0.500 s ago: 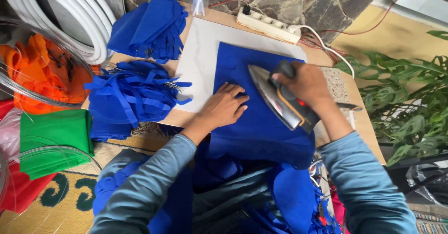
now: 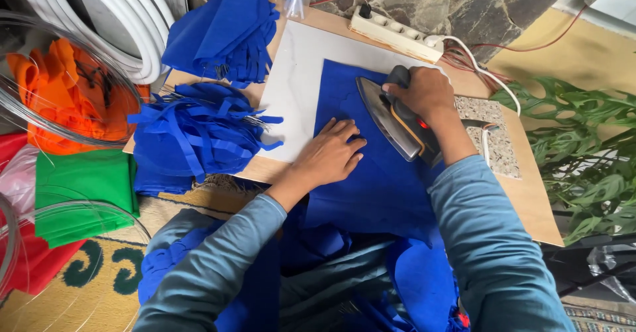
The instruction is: Ironing small blue fabric pieces on a flat surface using a hand iron to remove wrinkles.
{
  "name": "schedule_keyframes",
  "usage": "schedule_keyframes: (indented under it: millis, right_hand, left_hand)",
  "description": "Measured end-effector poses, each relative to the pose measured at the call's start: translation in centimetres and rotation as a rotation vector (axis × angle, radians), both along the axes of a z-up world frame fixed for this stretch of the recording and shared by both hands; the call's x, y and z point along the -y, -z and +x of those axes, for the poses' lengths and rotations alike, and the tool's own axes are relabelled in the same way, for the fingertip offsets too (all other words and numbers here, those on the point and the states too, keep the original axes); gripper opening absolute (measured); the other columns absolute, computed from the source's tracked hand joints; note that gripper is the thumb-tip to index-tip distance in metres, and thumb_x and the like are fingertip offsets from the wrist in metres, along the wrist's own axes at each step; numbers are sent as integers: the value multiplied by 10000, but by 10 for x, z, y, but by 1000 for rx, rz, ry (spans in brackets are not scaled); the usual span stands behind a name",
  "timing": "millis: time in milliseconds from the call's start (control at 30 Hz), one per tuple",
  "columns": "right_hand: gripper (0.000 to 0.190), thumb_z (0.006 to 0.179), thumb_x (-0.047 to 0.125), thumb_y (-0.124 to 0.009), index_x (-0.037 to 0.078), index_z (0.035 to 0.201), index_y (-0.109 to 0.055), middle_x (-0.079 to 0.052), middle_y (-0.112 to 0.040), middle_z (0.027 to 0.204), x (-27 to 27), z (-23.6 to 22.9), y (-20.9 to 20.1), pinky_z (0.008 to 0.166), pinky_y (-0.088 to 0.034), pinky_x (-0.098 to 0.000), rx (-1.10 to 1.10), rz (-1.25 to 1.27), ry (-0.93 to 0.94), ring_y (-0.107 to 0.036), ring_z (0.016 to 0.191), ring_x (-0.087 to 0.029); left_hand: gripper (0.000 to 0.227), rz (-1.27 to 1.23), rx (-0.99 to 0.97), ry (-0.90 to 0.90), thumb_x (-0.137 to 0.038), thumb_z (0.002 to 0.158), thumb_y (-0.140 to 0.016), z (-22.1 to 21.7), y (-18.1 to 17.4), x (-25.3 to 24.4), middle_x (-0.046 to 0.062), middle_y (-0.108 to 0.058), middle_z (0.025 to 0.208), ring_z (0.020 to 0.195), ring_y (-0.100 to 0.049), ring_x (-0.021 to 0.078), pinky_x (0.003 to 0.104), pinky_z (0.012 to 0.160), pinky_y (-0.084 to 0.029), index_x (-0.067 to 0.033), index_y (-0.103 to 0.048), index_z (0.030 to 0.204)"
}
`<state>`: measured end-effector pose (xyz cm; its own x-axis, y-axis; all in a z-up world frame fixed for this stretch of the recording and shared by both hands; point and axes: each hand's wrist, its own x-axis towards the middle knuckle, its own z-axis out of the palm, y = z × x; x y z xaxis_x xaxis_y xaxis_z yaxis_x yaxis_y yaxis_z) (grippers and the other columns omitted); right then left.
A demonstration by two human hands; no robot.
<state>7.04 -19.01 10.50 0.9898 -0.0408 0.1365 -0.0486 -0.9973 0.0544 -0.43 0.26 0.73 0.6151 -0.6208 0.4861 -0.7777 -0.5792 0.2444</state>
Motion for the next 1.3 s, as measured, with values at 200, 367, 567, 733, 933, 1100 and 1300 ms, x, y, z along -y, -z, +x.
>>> schedule_keyframes:
  millis: [200,367,567,733,933,1100,1300]
  right_hand:
    - [519,774,436,-647,-5,1048,-631,-233,-640,899,1,-21,-6,703,-505,-476,-81,23,18,-600,908,-410]
    - [513,760,467,-630,8,988,-651,-227,-648,858,7,-66,-18,706,-510,-481,-130,-19,26,-598,911,-417]
    - [539,752,489,-658,-14,948,-658,-235,-645,810,17,-63,-16,660,-520,-471,-52,-75,67,-615,849,-420]
    - [539,736,517,-666,8,915,-673,-205,-648,770,34,-26,0,633,-523,-455,18,-90,66,-625,813,-403]
    - [532,723,495,-685,-7,899,-678,-215,-648,743,42,-29,-1,626,-524,-453,22,-95,63,-630,800,-407]
    - [534,723,502,-684,-3,899,-682,-216,-651,751,61,-34,-3,631,-518,-444,17,-102,94,-630,811,-402]
    - [541,788,539,-658,-1,823,-657,-160,-629,691,63,-53,-27,567,-486,-393,43,-156,123,-607,595,-317]
  left_hand:
    - [329,19,-82,2,-263,860,-447,-1,-6,0,156,-454,1219,1234,-373,339,494,1027,-287,-95,-584,1108]
    - [333,27,-58,-10,-269,869,-423,2,2,2,193,-487,1213,1220,-400,351,483,1024,-281,-132,-572,1134]
    - [334,31,-46,-16,-269,865,-421,2,1,1,206,-500,1215,1211,-415,355,484,1017,-290,-158,-558,1148]
    - [324,15,-19,-15,-265,861,-430,2,3,2,218,-508,1204,1199,-428,359,479,1009,-299,-143,-577,1122]
    - [321,2,-15,-19,-268,859,-444,1,2,0,220,-516,1196,1194,-434,358,478,1006,-305,-129,-584,1112]
    - [353,-7,-21,-20,-275,851,-447,-1,-1,-1,225,-517,1195,1195,-436,348,466,1008,-308,-84,-571,1121]
    - [382,-111,26,-40,-217,771,-520,3,11,6,271,-433,1257,1220,-377,389,449,999,-312,60,-567,1030]
